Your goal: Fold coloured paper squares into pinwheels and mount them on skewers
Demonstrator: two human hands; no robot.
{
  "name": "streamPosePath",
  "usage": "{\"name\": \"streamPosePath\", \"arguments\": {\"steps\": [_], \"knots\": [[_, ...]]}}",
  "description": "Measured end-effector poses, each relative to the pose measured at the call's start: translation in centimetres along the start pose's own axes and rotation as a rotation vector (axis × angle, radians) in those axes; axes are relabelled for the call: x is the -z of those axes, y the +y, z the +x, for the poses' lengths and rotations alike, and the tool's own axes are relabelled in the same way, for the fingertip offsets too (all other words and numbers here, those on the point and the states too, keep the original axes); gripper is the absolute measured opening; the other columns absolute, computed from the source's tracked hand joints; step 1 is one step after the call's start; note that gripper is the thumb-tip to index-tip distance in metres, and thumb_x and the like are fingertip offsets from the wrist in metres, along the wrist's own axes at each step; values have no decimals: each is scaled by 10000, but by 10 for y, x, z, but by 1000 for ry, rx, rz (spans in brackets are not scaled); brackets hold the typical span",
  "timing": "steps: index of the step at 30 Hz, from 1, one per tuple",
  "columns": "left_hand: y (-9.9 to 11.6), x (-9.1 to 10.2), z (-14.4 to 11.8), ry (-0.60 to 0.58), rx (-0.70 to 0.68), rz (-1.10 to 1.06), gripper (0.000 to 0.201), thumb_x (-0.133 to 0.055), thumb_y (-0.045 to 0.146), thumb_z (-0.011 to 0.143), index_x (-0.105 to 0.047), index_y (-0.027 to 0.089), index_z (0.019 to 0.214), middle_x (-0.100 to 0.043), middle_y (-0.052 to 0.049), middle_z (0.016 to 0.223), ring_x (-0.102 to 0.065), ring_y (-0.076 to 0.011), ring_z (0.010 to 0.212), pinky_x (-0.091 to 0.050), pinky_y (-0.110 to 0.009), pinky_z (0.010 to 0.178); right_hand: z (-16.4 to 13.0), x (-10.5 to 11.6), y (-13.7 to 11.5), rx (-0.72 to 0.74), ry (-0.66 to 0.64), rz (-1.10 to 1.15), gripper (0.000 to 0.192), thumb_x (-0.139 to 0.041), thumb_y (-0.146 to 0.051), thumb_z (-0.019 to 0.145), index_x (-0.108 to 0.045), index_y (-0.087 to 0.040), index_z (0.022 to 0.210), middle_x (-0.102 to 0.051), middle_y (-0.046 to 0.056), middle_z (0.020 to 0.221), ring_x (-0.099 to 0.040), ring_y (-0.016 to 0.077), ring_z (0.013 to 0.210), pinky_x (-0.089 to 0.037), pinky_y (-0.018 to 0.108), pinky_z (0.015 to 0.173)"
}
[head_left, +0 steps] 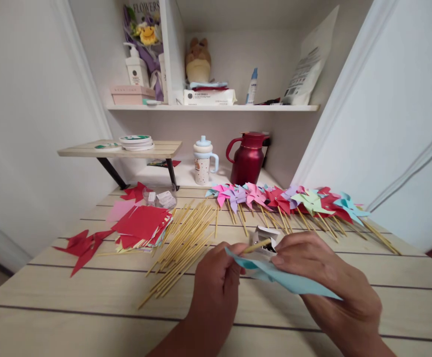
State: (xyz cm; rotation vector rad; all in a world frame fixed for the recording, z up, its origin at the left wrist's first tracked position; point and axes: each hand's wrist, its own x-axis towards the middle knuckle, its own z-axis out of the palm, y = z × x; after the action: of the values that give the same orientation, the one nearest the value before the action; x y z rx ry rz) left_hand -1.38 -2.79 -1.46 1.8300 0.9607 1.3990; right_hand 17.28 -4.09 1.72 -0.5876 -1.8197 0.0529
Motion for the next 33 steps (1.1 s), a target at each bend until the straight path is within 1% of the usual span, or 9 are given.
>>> {"name": "streamPosePath", "arguments": {"steps": [4, 8, 12, 17, 19, 21, 25, 29, 33], "knots": [[3, 1, -2, -20, -80, 75, 293, -453, 162, 913, -703, 219, 1055, -665, -34, 782, -569, -146, 642, -455, -260, 596, -2, 0, 0, 5, 22, -2, 334, -680, -198, 848, -725, -332, 1150, -771, 45, 848, -697, 265, 762, -536, 462, 713], [7, 2, -2, 10, -148, 114, 297, -458, 147, 908, -707, 247, 1036, -674, -30, 794, -592, -163, 692, -463, -276, 623, -3, 3, -2, 23, 15, -10, 297, -667, -202, 859, -735, -295, 1133, -767, 55, 842, -698, 266, 775, -533, 463, 728], [6, 3, -2, 54, -171, 115, 292, -463, 133, 906, -694, 231, 1055, -688, -37, 805, -624, -175, 739, -485, -291, 657, 3, 5, -8, 29, -14, -16, 267, -628, -181, 885, -750, -280, 1100, -755, 61, 821, -669, 246, 773, -529, 437, 707], [4, 3, -3, 83, -201, 122, 292, -491, 117, 895, -691, 228, 1077, -722, -50, 884, -656, -183, 807, -514, -307, 718, 8, 3, -12, 42, 14, -28, 222, -627, -230, 906, -767, -289, 1067, -748, 58, 767, -667, 228, 725, -532, 405, 674], [4, 3, -3, 78, -248, 135, 313, -494, 107, 891, -689, 249, 1091, -729, -44, 918, -657, -182, 831, -511, -307, 728, 7, 2, -12, 43, 18, -31, 225, -615, -235, 912, -769, -280, 1071, -750, 63, 775, -671, 228, 722, -534, 410, 683], [5, 3, -4, 56, -289, 163, 311, -493, 114, 899, -690, 258, 1093, -723, -39, 897, -646, -185, 819, -498, -310, 709, 6, 2, -11, 50, 16, -35, 230, -605, -235, 917, -768, -280, 1072, -753, 61, 780, -674, 228, 721, -535, 416, 693], [5, 3, -5, -2, -300, 246, 266, -506, 144, 919, -700, 223, 1083, -695, -50, 822, -611, -198, 766, -467, -331, 679, 6, 2, -11, 54, 24, -39, 235, -587, -265, 932, -757, -294, 1092, -758, 51, 783, -674, 223, 695, -535, 426, 692], [6, 4, -5, 21, -342, 267, 263, -509, 117, 916, -685, 202, 1093, -700, -54, 864, -608, -194, 796, -460, -330, 702, 6, 1, -12, 67, 28, -44, 239, -597, -251, 927, -753, -293, 1103, -757, 51, 782, -669, 223, 702, -529, 426, 690], [7, 4, -4, 20, -354, 278, 261, -512, 111, 918, -675, 202, 1101, -690, -38, 834, -592, -182, 775, -452, -323, 696, 6, 0, -13, 52, 64, -46, 240, -600, -267, 925, -755, -316, 1102, -753, 49, 769, -663, 230, 705, -525, 422, 670]]}}
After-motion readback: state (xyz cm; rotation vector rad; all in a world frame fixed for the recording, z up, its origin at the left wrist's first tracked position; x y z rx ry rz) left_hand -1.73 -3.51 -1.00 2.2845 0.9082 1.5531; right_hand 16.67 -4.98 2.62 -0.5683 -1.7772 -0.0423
